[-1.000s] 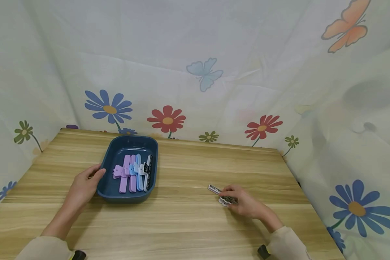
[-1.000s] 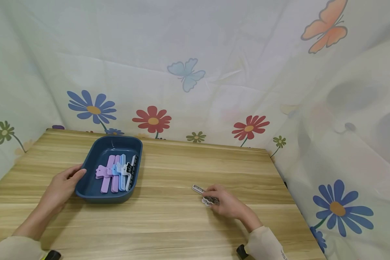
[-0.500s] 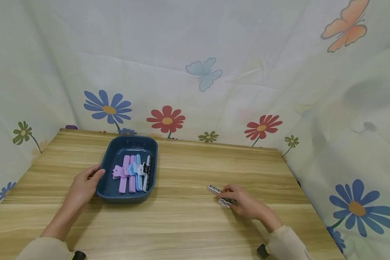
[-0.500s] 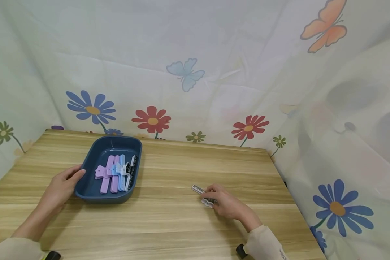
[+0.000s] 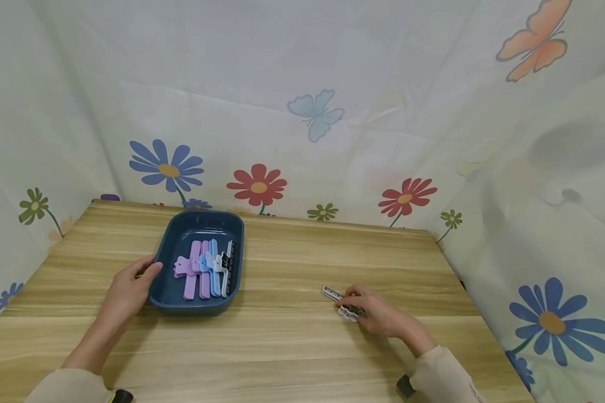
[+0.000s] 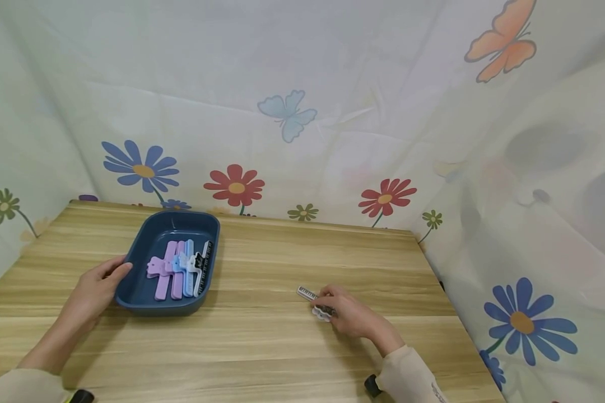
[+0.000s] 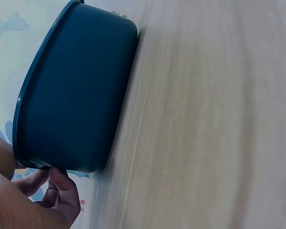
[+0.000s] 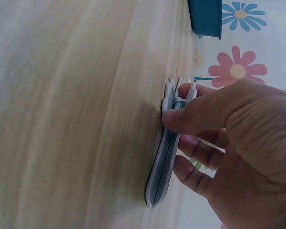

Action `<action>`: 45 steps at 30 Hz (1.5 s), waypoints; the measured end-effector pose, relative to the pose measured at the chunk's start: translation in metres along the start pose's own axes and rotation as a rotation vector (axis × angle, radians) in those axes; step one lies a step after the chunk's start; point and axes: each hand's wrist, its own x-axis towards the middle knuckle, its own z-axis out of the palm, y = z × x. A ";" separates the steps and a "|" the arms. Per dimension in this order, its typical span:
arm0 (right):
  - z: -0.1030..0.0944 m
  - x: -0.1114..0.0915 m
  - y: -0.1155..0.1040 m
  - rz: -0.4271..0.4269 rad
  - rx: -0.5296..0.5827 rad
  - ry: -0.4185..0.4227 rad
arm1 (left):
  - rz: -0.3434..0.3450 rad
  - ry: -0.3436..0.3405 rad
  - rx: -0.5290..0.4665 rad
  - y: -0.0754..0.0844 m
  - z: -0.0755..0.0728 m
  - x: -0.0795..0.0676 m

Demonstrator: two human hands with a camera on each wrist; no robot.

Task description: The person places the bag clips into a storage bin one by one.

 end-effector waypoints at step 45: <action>0.008 0.003 0.009 0.171 0.542 0.099 | 0.009 0.000 0.021 -0.003 -0.001 0.004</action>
